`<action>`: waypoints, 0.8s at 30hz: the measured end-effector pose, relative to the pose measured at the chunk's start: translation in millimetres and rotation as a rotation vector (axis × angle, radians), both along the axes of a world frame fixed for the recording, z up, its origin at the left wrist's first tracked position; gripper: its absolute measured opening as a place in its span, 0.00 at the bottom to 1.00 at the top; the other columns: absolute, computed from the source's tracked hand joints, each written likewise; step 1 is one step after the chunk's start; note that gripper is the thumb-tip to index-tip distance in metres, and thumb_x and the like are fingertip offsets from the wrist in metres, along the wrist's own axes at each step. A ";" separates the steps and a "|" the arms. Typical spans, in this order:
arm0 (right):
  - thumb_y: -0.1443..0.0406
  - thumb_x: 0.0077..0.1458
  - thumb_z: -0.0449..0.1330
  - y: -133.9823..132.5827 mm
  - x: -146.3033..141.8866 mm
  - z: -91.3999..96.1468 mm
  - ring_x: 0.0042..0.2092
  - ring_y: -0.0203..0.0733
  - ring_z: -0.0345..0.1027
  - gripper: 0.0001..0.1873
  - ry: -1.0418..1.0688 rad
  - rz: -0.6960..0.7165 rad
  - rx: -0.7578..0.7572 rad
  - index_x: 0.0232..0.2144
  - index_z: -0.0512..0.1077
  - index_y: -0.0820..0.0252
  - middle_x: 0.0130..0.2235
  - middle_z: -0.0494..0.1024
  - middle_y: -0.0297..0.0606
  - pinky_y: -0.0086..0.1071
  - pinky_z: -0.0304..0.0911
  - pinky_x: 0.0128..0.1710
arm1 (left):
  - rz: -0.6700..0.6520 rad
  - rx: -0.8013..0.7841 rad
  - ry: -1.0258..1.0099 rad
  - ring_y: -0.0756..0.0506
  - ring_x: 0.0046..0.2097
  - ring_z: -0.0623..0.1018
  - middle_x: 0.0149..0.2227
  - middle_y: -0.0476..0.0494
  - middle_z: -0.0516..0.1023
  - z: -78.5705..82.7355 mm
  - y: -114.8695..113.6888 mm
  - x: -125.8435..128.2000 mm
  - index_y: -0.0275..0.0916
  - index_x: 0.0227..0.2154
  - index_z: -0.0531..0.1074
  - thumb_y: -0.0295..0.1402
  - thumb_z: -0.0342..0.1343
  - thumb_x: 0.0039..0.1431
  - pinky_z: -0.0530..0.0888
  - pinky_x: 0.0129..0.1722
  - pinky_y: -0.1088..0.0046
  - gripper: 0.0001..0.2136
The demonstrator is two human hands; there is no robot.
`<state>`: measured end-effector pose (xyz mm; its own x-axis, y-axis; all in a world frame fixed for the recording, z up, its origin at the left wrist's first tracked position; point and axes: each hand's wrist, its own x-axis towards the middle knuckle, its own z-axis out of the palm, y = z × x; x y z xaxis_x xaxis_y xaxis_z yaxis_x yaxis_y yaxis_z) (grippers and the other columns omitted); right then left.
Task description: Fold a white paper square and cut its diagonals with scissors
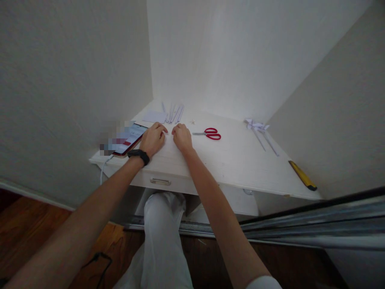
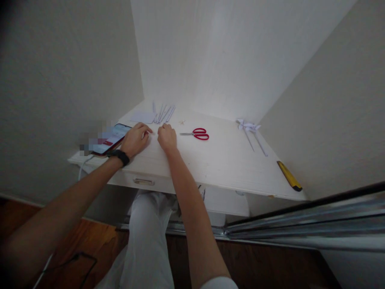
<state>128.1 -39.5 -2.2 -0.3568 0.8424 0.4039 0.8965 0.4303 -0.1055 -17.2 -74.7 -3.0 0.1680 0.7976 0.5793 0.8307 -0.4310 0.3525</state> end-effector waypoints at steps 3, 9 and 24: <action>0.74 0.61 0.48 -1.8 0.5 0.3 0.50 0.47 0.63 0.15 0.010 0.005 0.024 0.38 0.75 0.63 0.45 0.74 0.46 0.36 0.60 0.47 | 0.004 0.016 0.022 0.41 0.44 0.74 0.43 0.39 0.73 0.5 -0.8 0.0 0.37 0.39 0.74 0.23 0.46 0.57 0.71 0.48 0.63 0.13; 0.74 0.61 0.46 -1.1 4.5 -1.2 0.49 0.48 0.63 0.17 0.041 -0.068 0.046 0.38 0.75 0.65 0.45 0.74 0.49 0.37 0.59 0.45 | -0.030 0.036 0.096 0.41 0.44 0.74 0.43 0.39 0.73 -0.6 0.0 1.5 0.37 0.40 0.74 0.21 0.45 0.55 0.70 0.47 0.62 0.15; 0.74 0.61 0.47 7.2 12.7 0.5 0.47 0.47 0.64 0.17 -0.008 -0.154 0.131 0.37 0.76 0.65 0.43 0.75 0.50 0.36 0.56 0.45 | 0.025 0.170 0.136 0.37 0.53 0.69 0.51 0.35 0.72 3.3 -6.9 2.4 0.35 0.51 0.68 0.20 0.45 0.57 0.66 0.52 0.58 0.20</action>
<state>140.8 -32.3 -1.7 -0.2310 0.8277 0.5114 0.9535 0.2973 -0.0504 -14.8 -81.6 0.3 0.2349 0.6956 0.6789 0.8769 -0.4530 0.1608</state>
